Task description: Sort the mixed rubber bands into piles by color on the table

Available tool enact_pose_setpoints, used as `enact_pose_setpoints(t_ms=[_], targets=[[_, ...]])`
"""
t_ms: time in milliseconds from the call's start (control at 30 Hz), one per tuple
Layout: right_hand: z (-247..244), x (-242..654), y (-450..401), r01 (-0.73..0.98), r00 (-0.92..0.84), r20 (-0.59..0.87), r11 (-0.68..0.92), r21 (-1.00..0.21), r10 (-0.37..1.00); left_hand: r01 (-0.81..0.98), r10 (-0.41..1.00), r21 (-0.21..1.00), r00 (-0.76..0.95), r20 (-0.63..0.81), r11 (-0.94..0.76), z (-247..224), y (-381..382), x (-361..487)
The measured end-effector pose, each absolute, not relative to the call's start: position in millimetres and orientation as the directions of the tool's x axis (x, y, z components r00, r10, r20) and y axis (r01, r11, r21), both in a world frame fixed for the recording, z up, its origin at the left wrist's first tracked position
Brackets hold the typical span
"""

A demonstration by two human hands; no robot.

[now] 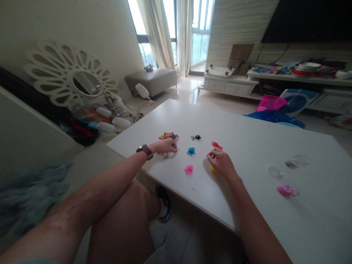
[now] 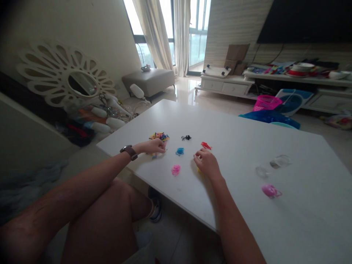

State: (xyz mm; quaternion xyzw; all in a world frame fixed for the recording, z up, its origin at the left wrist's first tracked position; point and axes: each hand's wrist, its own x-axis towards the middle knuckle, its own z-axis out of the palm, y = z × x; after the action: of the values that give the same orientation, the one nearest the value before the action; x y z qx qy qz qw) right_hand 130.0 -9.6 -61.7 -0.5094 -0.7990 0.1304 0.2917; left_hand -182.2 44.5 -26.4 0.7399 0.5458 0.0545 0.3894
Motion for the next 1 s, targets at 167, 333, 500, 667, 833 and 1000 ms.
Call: enact_pose_setpoints(t_ms=[167, 333, 500, 667, 833, 1000], targets=[[-58.5, 126.6, -12.1, 0.695, -0.33, 0.341, 0.471, -0.543, 0.88, 0.594, 0.816, 0.8, 0.503, -0.284, -0.088, -18.8, 39.8, -172.8], [-53.1, 115.7, -18.8, 0.539, -0.403, 0.37, 0.543, -0.643, 0.838, 0.473, 0.743, 0.881, 0.589, -0.318, 0.002, -8.4, 28.0, -154.1], [-51.4, 105.0, -23.5, 0.394, -0.395, 0.429, 0.572, -0.72, 0.812, 0.324, 0.625, 0.933, 0.699, -0.348, 0.157, -6.0, 23.0, -132.6], [-51.5, 102.6, -25.1, 0.306, -0.382, 0.441, 0.561, -0.769, 0.812, 0.246, 0.563, 0.924, 0.736, -0.375, 0.293, -7.6, 22.1, -113.1], [-48.1, 102.5, -26.6, 0.333, -0.351, 0.439, 0.548, -0.767, 0.827, 0.201, 0.54, 0.897, 0.739, -0.402, 0.393, -4.8, 20.3, -100.4], [-47.0, 102.3, -26.0, 0.329, -0.334, 0.502, 0.598, -0.731, 0.798, 0.166, 0.53, 0.876, 0.74, -0.415, 0.453, -4.9, 19.6, -91.5]])
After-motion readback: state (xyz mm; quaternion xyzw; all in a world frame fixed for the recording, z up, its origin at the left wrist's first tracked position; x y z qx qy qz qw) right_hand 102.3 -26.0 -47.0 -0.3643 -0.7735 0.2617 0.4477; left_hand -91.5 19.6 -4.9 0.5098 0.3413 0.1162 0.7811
